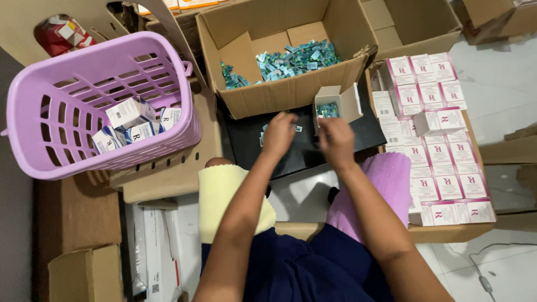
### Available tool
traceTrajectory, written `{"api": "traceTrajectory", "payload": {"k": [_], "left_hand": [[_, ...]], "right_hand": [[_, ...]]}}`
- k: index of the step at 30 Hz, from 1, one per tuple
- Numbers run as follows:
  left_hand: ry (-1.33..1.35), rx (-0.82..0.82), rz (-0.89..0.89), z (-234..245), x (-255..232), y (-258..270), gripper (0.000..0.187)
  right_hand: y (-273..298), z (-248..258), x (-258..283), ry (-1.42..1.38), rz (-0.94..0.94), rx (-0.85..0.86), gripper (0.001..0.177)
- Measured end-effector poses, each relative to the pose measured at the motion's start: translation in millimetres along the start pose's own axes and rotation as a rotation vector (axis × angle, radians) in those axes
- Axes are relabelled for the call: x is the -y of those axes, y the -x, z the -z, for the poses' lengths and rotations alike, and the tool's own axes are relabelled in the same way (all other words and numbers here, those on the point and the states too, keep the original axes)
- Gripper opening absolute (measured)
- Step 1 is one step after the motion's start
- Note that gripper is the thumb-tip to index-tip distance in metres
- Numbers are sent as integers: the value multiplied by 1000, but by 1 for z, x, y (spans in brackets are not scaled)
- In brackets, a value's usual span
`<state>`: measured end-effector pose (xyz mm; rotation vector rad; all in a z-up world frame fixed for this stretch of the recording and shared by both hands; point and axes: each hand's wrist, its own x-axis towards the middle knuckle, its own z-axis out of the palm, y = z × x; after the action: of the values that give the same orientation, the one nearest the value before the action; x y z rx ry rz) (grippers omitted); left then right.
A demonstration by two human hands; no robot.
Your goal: The person sits on a low chair and packs small blue-wrapped items from a large cardboard box into smaller white boxes. They place the filled boxes into a purple basket and occasionally retrieve new boxes from a nearby stack.
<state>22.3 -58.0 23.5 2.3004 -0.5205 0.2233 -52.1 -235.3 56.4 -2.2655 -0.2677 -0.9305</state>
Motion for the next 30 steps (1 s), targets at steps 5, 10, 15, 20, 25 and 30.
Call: {"api": "traceTrajectory", "payload": {"k": [5,10,15,20,25,30], "left_hand": [[-425,166,-166,-6,59,41,10],[-513,159,-260,-20,67,53,9],[-226,45,-89,-3,52,52,10],[32,-59,102,11,40,49,15],[237,12,303,2,37,47,13],[490,-14,254,-14,14,13,12]], "right_hand": [[33,-77,-20,92,40,272,33],[57,-115,-51,257,-86,413,14],[48,-98,-28,157,-94,395,3],[4,-27,-1,74,-32,119,13],[-18,13,-1,200,-53,-1,18],[-21,14,-10,115,-118,-36,19]]}}
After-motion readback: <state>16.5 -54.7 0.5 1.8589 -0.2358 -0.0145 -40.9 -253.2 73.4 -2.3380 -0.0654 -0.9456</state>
